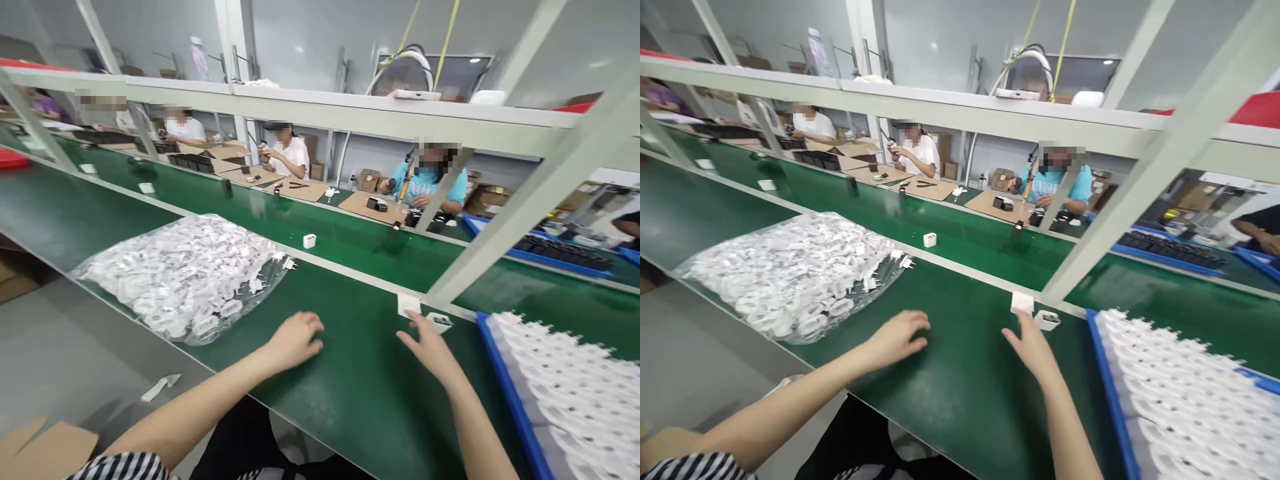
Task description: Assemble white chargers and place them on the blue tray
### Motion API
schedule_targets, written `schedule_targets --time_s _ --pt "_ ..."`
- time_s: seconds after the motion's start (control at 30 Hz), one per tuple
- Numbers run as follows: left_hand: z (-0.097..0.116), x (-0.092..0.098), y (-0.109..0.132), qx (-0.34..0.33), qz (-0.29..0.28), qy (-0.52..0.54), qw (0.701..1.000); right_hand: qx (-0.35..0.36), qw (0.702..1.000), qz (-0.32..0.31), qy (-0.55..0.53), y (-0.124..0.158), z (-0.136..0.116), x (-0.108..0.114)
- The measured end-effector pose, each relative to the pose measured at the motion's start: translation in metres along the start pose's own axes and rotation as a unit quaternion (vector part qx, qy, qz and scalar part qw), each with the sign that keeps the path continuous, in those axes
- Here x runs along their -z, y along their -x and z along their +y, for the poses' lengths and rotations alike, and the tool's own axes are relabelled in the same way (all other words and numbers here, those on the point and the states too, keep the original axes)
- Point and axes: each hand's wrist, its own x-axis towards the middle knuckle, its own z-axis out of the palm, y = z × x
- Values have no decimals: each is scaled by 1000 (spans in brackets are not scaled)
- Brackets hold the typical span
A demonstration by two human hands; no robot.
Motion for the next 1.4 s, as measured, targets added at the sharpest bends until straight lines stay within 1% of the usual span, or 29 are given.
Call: schedule_targets --time_s 0.03,0.07,0.1,0.13,0.2,0.23,0.3,0.33,0.4,0.47,0.53,0.6,0.67,0.77,0.83,0.9,1.0,1.07,1.13,1.27,1.33,1.4 --pt "-16 9 -9 55 56 -21 997 17 999 -51 -8 -4 -10 -9" --pt "-30 17 -23 100 97 -25 990 19 995 -97 -7 -7 -21 -19" --pt "-41 24 -40 143 132 -14 981 12 992 -129 -9 -8 -33 -28" --pt "-51 29 -61 168 151 -10 974 4 989 -145 -18 -9 -45 -38" --pt "-64 37 -107 198 176 -6 964 3 988 -140 -62 -10 -72 -57" --pt "-69 39 -130 209 187 -4 960 16 987 -131 -91 -9 -86 -67" --pt "-77 39 -170 226 202 -2 953 71 981 -121 -132 -4 -112 -87" --pt "-80 39 -186 230 203 0 952 104 977 -119 -140 -2 -123 -97" --pt "-87 36 -208 231 192 6 954 188 963 -129 -142 3 -138 -113" --pt "-92 33 -219 218 175 12 960 237 948 -141 -158 3 -142 -123" --pt "-92 27 -219 193 160 16 968 239 940 -138 -203 -2 -135 -125" --pt "-86 18 -210 160 146 22 976 212 934 -119 -262 -9 -124 -121" --pt "-75 6 -192 128 125 34 983 170 932 -87 -309 -16 -113 -115" --pt "-55 -13 -152 90 86 60 990 94 923 -29 -373 -23 -102 -104" --pt "-44 -22 -124 61 49 78 994 41 903 8 -428 -25 -96 -93" --pt "-35 -27 -100 28 8 96 995 -8 875 29 -483 -26 -89 -78" --pt "-26 -31 -76 -20 -39 126 991 -72 830 37 -552 -26 -79 -57" --pt "-24 -34 -70 -41 -42 137 989 -91 810 49 -578 -24 -72 -48" --pt "-23 -37 -68 -54 -32 137 989 -95 796 56 -596 -21 -65 -45" --pt "-25 -42 -67 -51 -31 166 984 -85 796 53 -597 -13 -58 -49" --pt "-24 -43 -65 -45 -32 197 979 -83 796 62 -596 -11 -58 -51" --pt "-23 -43 -62 -49 -38 211 975 -88 790 64 -604 -11 -61 -54"
